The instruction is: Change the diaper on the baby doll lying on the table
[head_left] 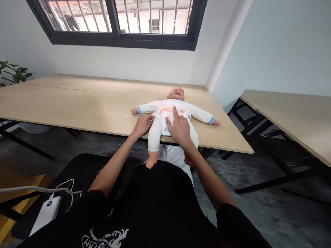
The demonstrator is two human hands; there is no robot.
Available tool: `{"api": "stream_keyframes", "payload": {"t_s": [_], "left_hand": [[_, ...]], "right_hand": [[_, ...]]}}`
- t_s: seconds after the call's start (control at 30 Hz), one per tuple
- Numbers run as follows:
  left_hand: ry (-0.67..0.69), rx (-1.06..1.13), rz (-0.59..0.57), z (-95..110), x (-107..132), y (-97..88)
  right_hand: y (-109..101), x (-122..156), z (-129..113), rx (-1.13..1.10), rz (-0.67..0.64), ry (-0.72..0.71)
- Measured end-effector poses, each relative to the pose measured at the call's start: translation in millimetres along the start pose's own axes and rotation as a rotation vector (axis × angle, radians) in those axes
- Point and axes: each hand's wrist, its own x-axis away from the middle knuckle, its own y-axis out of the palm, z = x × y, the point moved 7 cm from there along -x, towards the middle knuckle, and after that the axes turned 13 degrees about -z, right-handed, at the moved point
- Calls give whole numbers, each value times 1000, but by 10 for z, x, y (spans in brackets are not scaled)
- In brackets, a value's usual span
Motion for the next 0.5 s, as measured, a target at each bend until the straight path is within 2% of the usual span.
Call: {"api": "stream_keyframes", "payload": {"t_s": [0.1,0.23,0.37,0.5], "left_hand": [[72,43,59,15,42,-51],[22,270,157,-96,58,-131],[16,503,168,-160,10,-152],[-50,698,151,-192,-43,-80]], "right_hand": [[2,6,-3,0,0,-5],[-4,17,-3,4,9,-16],[13,25,8,18,-14,-4],[4,37,4,15,-9,-7]]}}
